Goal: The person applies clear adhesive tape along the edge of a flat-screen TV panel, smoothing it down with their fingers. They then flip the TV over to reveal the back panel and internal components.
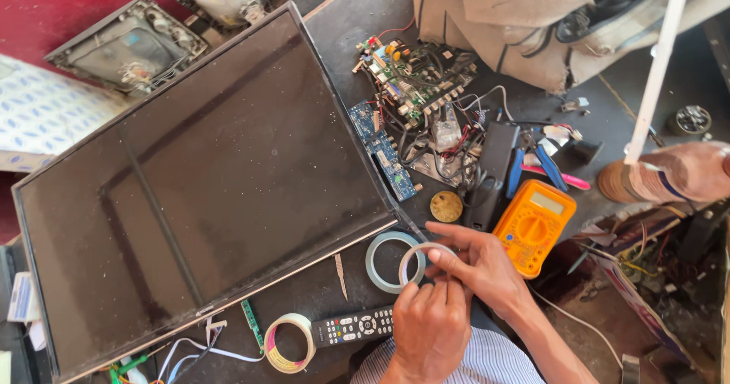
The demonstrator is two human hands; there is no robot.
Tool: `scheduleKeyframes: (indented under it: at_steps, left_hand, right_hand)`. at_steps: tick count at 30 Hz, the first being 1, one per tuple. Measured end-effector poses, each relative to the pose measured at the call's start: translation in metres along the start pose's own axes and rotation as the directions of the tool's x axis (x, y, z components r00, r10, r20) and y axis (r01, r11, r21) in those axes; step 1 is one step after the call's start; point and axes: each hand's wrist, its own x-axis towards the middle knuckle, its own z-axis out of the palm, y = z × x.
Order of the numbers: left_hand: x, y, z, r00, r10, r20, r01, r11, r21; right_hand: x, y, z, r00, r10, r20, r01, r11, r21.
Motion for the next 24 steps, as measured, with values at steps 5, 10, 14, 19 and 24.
scheduleKeyframes:
  at_steps: [5,10,14,19,24]
  left_hand:
    - [0.008,-0.015,-0.025,0.991,0.128,-0.033,-0.131,0.984,-0.119]
    - [0.035,-0.096,-0.082,0.948,0.305,-0.088,-0.316,0.933,-0.174]
    - [0.076,-0.153,-0.097,0.915,0.387,0.119,-0.385,0.922,-0.042]
    - [0.094,-0.178,-0.078,0.85,0.512,0.125,-0.503,0.859,-0.093]
    - [0.112,-0.184,-0.063,0.742,0.648,0.171,-0.643,0.76,-0.092]
  right_hand:
    - [-0.005,0.015,0.004,0.985,-0.131,-0.115,0.127,0.991,-0.043]
    - [-0.002,0.028,0.004,0.977,-0.121,-0.174,0.124,0.992,0.005]
    - [-0.004,0.03,0.011,0.951,-0.138,-0.276,0.151,0.988,0.026]
    - [-0.009,0.045,0.02,0.89,-0.177,-0.42,0.242,0.965,0.105]
    - [-0.011,0.063,0.036,0.839,-0.211,-0.501,0.314,0.941,0.129]
